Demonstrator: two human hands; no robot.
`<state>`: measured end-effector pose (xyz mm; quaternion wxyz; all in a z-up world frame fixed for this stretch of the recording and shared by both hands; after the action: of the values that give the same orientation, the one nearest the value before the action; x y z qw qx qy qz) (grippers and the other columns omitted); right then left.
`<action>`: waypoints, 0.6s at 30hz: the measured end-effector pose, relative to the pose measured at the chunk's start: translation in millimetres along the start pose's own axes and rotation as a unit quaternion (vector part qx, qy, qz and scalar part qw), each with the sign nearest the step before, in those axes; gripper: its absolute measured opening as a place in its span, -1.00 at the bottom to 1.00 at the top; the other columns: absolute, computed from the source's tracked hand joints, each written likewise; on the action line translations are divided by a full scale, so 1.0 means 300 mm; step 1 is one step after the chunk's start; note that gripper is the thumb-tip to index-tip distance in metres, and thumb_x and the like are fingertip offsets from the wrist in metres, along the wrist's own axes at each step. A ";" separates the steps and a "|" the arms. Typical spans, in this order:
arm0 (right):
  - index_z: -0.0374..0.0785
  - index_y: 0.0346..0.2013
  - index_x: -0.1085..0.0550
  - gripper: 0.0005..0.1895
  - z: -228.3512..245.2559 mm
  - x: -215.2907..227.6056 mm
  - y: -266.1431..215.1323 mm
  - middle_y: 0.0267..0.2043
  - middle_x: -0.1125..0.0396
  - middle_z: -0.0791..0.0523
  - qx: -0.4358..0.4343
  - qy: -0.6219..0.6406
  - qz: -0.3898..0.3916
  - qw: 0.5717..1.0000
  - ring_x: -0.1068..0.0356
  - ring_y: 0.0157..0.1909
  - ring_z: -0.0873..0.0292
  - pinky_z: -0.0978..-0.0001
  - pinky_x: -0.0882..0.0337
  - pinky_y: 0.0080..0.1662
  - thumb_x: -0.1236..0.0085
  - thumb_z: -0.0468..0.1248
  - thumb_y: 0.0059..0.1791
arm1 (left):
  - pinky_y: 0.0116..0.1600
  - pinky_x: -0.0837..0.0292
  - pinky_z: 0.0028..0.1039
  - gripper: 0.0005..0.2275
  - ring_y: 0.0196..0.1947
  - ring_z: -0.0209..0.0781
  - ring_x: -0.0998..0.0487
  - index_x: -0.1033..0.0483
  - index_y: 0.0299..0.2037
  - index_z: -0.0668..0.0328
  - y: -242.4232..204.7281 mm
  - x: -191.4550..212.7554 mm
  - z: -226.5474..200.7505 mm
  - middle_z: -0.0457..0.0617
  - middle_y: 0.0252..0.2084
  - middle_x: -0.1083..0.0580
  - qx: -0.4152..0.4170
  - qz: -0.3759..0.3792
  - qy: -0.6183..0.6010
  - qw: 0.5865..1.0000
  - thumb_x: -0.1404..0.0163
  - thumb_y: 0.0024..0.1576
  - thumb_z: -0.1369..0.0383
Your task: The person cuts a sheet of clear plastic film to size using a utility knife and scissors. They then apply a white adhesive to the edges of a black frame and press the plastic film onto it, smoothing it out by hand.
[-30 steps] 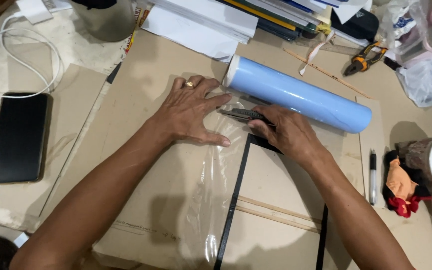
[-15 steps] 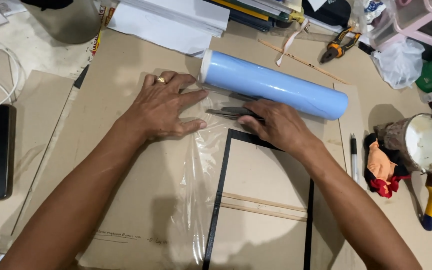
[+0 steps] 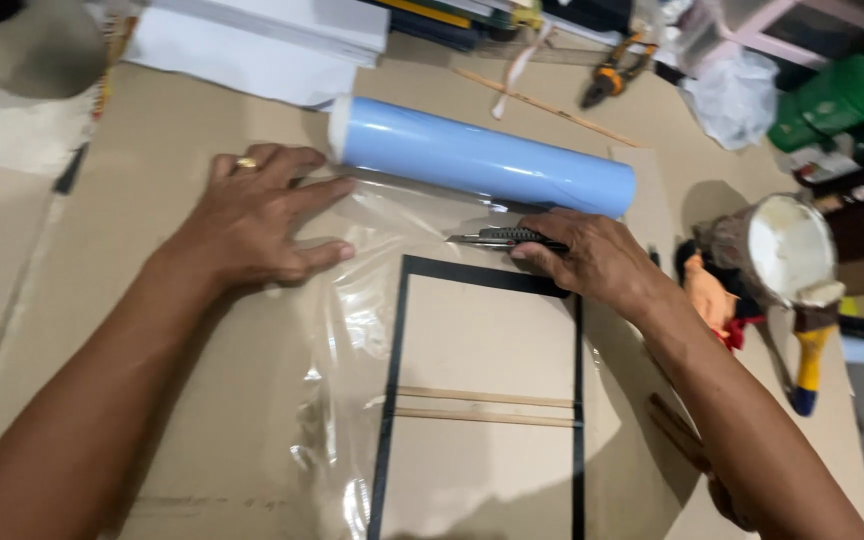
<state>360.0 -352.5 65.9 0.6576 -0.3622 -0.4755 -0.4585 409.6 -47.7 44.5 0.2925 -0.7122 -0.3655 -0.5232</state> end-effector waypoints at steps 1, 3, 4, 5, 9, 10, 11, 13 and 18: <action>0.02 0.12 -0.55 -0.61 -0.016 0.013 -0.016 -0.23 -0.50 0.04 -0.007 -0.003 -0.002 1.000 -0.51 -0.16 -0.14 0.01 -0.52 -0.21 -0.09 0.08 0.09 | 0.30 -0.10 0.00 -0.35 0.40 0.11 -0.21 -0.36 0.34 -0.48 0.003 0.003 -0.011 -0.06 0.39 -0.27 -0.007 0.000 -0.002 1.000 0.04 0.00 -0.27; 0.04 0.14 -0.54 -0.61 -0.042 0.028 -0.042 -0.22 -0.50 0.03 -0.018 -0.014 0.008 1.000 -0.50 -0.15 -0.17 -0.04 -0.52 -0.18 -0.08 0.07 0.09 | 0.31 -0.11 0.02 -0.36 0.38 0.15 -0.25 -0.39 0.33 -0.48 0.001 0.010 -0.008 -0.07 0.38 -0.28 0.009 0.002 0.009 1.000 0.05 -0.01 -0.26; 0.04 0.14 -0.54 -0.61 -0.055 0.040 -0.054 -0.22 -0.50 0.03 -0.022 -0.015 0.007 1.000 -0.50 -0.15 -0.17 -0.04 -0.52 -0.18 -0.08 0.07 0.09 | 0.31 -0.11 0.02 -0.36 0.38 0.15 -0.25 -0.39 0.33 -0.48 0.002 0.013 -0.013 -0.07 0.38 -0.28 0.005 0.002 0.008 1.000 0.05 -0.01 -0.26; 0.02 0.15 -0.54 -0.60 -0.069 0.050 -0.066 -0.20 -0.51 -0.01 -0.029 -0.004 0.008 1.000 -0.50 -0.10 -0.20 -0.08 -0.52 -0.15 -0.08 0.05 0.10 | 0.31 -0.11 0.04 -0.36 0.39 0.17 -0.24 -0.37 0.34 -0.51 0.003 0.011 -0.010 -0.08 0.39 -0.28 0.014 0.009 0.014 1.000 0.06 -0.01 -0.27; -0.17 0.05 -0.57 -0.48 -0.112 0.079 -0.129 -0.05 -0.52 0.06 0.028 -0.037 0.001 0.999 -0.52 -0.09 -0.09 0.03 -0.48 -0.15 0.00 0.14 0.05 | 0.39 0.21 0.10 -0.27 0.51 0.18 0.09 -0.13 0.45 -0.45 0.016 -0.028 0.001 -0.06 0.54 -0.03 0.021 0.081 -0.011 0.996 0.22 0.02 -0.30; -0.17 0.05 -0.57 -0.48 -0.140 0.081 -0.143 -0.05 -0.52 0.06 0.022 -0.039 0.000 0.999 -0.52 -0.09 -0.09 0.03 -0.48 -0.15 0.00 0.14 0.05 | 0.39 0.21 0.10 -0.27 0.51 0.18 0.09 -0.13 0.45 -0.45 0.014 -0.031 -0.001 -0.06 0.54 -0.03 0.016 0.081 -0.013 0.997 0.22 0.02 -0.30; -0.19 0.03 -0.57 -0.49 -0.163 0.084 -0.158 -0.06 -0.53 0.05 0.024 -0.042 -0.003 0.999 -0.52 -0.11 -0.08 0.06 -0.48 -0.13 -0.03 0.12 0.05 | 0.37 0.17 0.12 -0.27 0.50 0.17 0.04 -0.17 0.44 -0.43 0.013 -0.026 0.000 -0.04 0.52 -0.08 0.014 0.068 -0.003 0.998 0.22 0.01 -0.30; -0.20 0.02 -0.58 -0.51 -0.197 0.110 -0.191 -0.08 -0.54 0.05 0.019 -0.049 -0.009 0.999 -0.53 -0.13 -0.06 0.09 -0.49 -0.12 -0.07 0.10 0.05 | 0.36 0.14 0.14 -0.27 0.48 0.16 -0.01 -0.20 0.43 -0.41 0.021 -0.022 -0.007 -0.02 0.50 -0.13 0.005 0.055 0.005 0.998 0.23 0.00 -0.30; -0.21 0.05 -0.55 -0.51 -0.257 0.160 -0.261 -0.05 -0.53 0.04 -0.028 -0.066 0.046 0.996 -0.52 -0.13 -0.04 0.10 -0.53 -0.09 -0.05 0.07 0.04 | 0.37 0.10 0.01 -0.26 0.51 0.00 0.00 -0.16 0.43 -0.61 0.027 -0.048 0.032 -0.11 0.50 -0.12 0.041 0.077 0.048 0.995 0.26 -0.04 -0.37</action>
<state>314.7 -460.1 93.1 0.6348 -0.4314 -0.4878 -0.4160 418.7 -47.8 27.7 0.3778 -0.6997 -0.3162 -0.5174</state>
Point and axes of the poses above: each hand's wrist, its own y-axis towards the middle knuckle, its own x-axis out of the back of the hand, z = x × y, the point moved 9 cm from there along y, towards the middle knuckle
